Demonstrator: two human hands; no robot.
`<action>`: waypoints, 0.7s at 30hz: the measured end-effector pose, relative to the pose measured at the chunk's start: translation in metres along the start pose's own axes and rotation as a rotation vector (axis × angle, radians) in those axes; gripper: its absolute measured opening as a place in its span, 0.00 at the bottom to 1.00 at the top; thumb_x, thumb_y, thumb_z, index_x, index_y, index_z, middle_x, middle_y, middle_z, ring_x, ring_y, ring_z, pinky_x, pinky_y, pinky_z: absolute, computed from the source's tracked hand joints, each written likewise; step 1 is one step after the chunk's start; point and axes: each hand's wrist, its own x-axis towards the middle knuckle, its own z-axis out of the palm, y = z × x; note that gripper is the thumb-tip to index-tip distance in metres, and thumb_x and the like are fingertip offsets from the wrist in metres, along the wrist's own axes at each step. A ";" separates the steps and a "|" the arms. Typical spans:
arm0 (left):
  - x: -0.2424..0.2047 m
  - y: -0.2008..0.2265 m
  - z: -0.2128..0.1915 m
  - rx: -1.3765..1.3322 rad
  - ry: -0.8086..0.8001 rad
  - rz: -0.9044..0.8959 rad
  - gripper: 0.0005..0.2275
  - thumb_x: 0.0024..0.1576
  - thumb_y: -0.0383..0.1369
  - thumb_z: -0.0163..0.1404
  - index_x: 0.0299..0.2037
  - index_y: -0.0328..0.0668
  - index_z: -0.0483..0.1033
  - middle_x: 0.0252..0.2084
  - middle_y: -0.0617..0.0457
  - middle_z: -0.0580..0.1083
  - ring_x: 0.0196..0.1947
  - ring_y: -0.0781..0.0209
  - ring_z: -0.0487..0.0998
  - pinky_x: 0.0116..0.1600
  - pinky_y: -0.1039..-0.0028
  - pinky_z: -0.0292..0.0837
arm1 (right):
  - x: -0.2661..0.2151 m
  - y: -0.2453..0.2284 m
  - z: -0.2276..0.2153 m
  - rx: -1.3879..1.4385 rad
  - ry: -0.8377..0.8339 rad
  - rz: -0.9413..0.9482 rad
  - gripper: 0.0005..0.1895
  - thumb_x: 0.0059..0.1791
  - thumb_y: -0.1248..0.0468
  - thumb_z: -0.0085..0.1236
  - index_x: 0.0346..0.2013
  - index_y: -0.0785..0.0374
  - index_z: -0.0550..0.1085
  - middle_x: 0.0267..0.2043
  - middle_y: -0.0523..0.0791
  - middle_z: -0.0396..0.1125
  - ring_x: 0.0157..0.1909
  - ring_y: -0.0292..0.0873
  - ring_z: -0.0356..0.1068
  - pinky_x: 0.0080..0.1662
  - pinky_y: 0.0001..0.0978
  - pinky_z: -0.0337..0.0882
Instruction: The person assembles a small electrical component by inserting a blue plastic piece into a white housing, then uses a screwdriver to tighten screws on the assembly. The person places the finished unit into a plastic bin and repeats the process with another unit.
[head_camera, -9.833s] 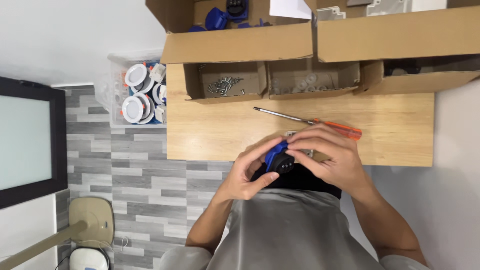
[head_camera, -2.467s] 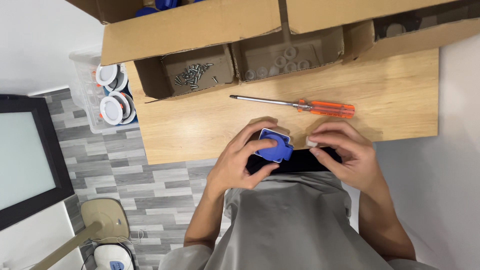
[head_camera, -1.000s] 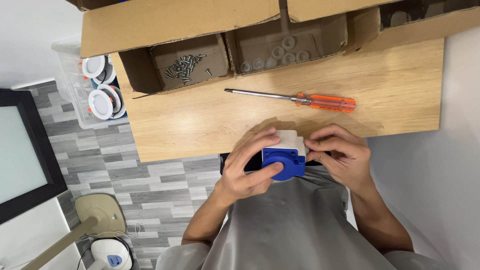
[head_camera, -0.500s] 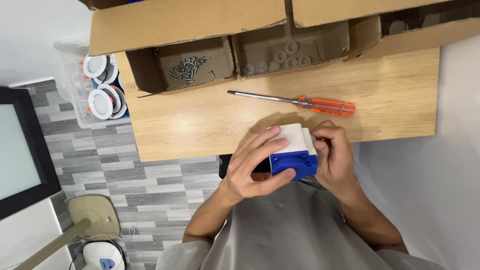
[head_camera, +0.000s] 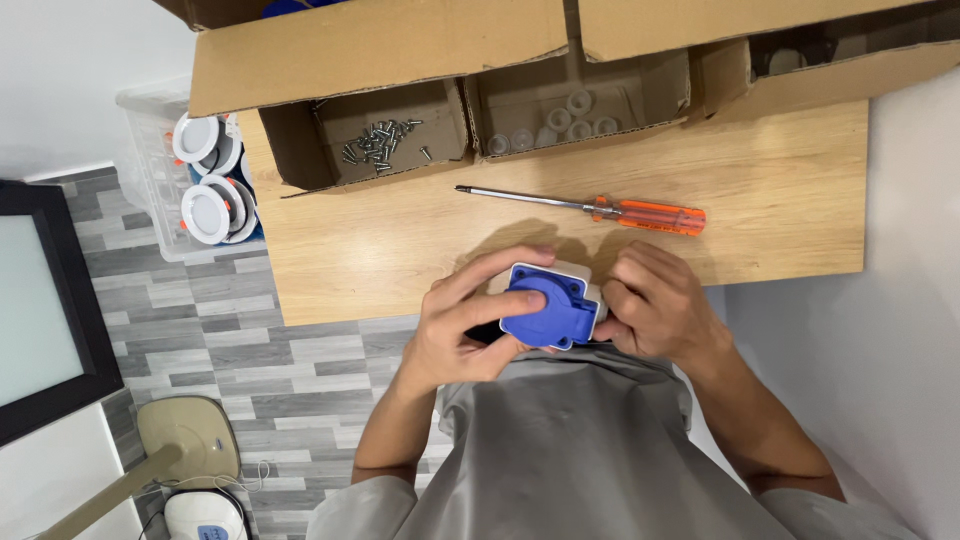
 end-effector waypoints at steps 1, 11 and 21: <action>0.003 0.002 0.002 0.002 0.001 0.001 0.13 0.58 0.30 0.68 0.51 0.37 0.85 0.56 0.24 0.80 0.54 0.27 0.86 0.58 0.44 0.82 | 0.000 -0.001 0.000 0.001 0.000 -0.002 0.25 0.59 0.44 0.49 0.37 0.64 0.68 0.26 0.47 0.55 0.22 0.49 0.58 0.25 0.40 0.69; 0.006 0.003 0.028 0.389 0.077 0.322 0.05 0.62 0.29 0.63 0.42 0.57 0.88 0.51 0.39 0.85 0.51 0.35 0.89 0.61 0.48 0.81 | -0.014 -0.014 0.023 0.582 0.145 0.703 0.31 0.67 0.58 0.33 0.19 0.57 0.64 0.16 0.39 0.53 0.18 0.36 0.53 0.23 0.29 0.59; 0.008 0.013 0.020 0.121 0.059 0.197 0.05 0.62 0.26 0.62 0.41 0.51 0.89 0.51 0.36 0.85 0.51 0.31 0.88 0.57 0.43 0.86 | -0.011 0.016 -0.002 -0.146 0.211 -0.053 0.41 0.62 0.34 0.31 0.26 0.64 0.72 0.20 0.47 0.57 0.14 0.48 0.54 0.21 0.42 0.67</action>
